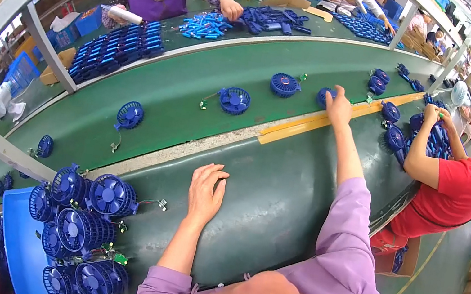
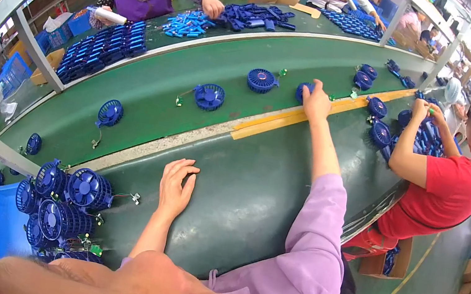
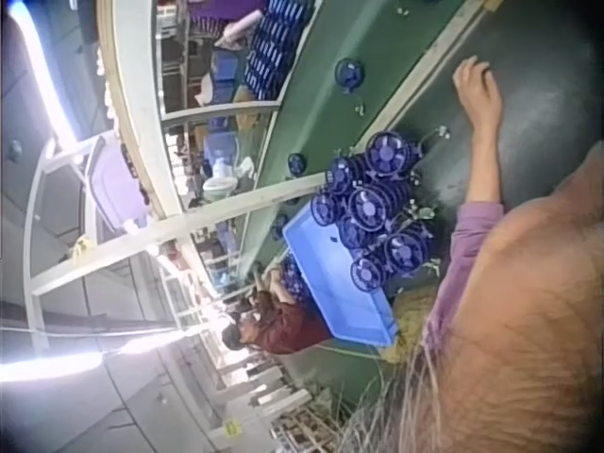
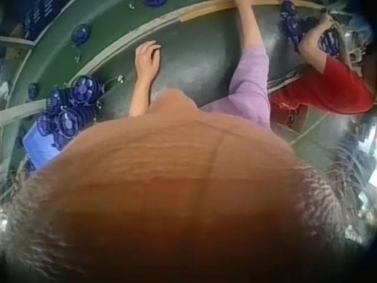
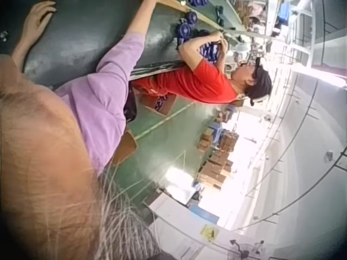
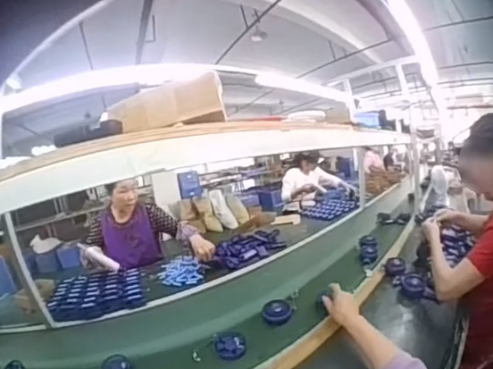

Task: Assembling small blue fan components on a factory production line.

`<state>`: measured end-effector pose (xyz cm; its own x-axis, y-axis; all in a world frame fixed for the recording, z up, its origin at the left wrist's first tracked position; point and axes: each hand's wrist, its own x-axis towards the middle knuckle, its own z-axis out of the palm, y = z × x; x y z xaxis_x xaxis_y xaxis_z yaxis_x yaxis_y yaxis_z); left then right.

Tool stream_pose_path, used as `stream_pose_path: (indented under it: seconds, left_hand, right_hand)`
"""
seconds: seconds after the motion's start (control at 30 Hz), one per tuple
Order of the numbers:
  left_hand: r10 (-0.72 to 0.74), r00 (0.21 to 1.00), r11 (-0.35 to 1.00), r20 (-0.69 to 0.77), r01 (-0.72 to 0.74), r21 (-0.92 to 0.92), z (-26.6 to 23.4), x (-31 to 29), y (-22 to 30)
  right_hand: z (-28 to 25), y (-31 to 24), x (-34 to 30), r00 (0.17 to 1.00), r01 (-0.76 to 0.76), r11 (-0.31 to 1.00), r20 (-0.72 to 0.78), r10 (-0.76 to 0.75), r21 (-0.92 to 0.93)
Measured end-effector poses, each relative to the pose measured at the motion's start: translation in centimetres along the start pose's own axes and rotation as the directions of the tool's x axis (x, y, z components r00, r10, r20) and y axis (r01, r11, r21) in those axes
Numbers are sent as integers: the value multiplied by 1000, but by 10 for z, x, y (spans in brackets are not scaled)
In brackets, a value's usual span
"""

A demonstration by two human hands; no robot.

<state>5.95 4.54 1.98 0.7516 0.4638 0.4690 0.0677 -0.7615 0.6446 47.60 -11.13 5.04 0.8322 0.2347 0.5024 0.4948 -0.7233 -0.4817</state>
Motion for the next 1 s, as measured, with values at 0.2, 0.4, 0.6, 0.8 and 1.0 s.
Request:
stream_pose_path:
  seconds: [0.2,0.4,0.6,0.8,1.0]
  left_hand:
    - [4,1000,1000,6,-4,-1,13,5,0]
    - [35,999,999,-20,-35,6,10,0,-6]
    - [47,998,998,-53,-48,-29,6,-3,-10]
    - [41,995,997,-86,-46,-56,10,-3,-12]
    - [39,990,996,-135,-49,-74,8,-8,-15]
  right_hand:
    - [22,53,18,988,134,991,78,-133,-7]
    - [50,-46,-2,854,520,827,-121,-506,212]
    - [80,-158,-66,773,466,837,327,-543,288]
    - [111,-229,-72,789,410,865,364,-495,288]
    - [130,-356,-124,664,523,584,133,-736,621]
